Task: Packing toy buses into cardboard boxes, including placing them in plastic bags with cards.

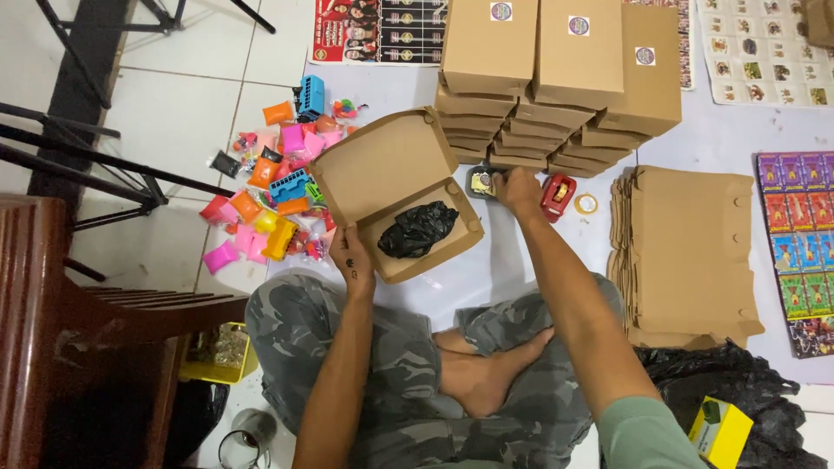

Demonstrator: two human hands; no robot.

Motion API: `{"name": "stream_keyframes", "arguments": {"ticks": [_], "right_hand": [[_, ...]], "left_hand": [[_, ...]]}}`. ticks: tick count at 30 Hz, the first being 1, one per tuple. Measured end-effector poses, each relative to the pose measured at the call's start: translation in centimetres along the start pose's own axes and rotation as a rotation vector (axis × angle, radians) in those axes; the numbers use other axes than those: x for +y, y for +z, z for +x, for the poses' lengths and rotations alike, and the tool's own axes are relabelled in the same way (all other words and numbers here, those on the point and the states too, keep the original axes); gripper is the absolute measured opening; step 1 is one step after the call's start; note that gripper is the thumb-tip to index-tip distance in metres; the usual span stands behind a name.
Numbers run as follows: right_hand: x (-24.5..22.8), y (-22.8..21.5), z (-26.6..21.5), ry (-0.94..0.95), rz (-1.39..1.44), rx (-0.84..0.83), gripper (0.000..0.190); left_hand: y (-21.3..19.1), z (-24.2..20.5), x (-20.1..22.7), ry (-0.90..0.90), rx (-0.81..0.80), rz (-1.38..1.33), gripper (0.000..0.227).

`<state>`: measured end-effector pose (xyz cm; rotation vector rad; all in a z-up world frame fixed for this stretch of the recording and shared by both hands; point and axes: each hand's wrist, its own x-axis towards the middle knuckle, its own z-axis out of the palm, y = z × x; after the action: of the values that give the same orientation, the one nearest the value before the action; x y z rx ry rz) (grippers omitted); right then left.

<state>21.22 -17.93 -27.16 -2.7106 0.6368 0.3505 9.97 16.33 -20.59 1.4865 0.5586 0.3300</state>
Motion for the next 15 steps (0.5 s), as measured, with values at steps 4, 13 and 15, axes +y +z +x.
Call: {"name": "stream_keyframes", "arguments": {"ticks": [4,13,15], "right_hand": [[2.1,2.3,2.5,-0.02,-0.009,-0.028,0.03],[0.5,1.4,1.5,-0.001,-0.082,-0.027,0.029],[0.2,0.8,1.1,-0.03,-0.077,-0.037,0.027]], "left_hand": [[0.0,-0.1,0.1,-0.004,0.002,0.005,0.03],[0.1,-0.5,1.3,0.005,-0.011,0.02,0.035],[0.2,-0.9,2.4,0.008,0.0,0.015,0.035]]}}
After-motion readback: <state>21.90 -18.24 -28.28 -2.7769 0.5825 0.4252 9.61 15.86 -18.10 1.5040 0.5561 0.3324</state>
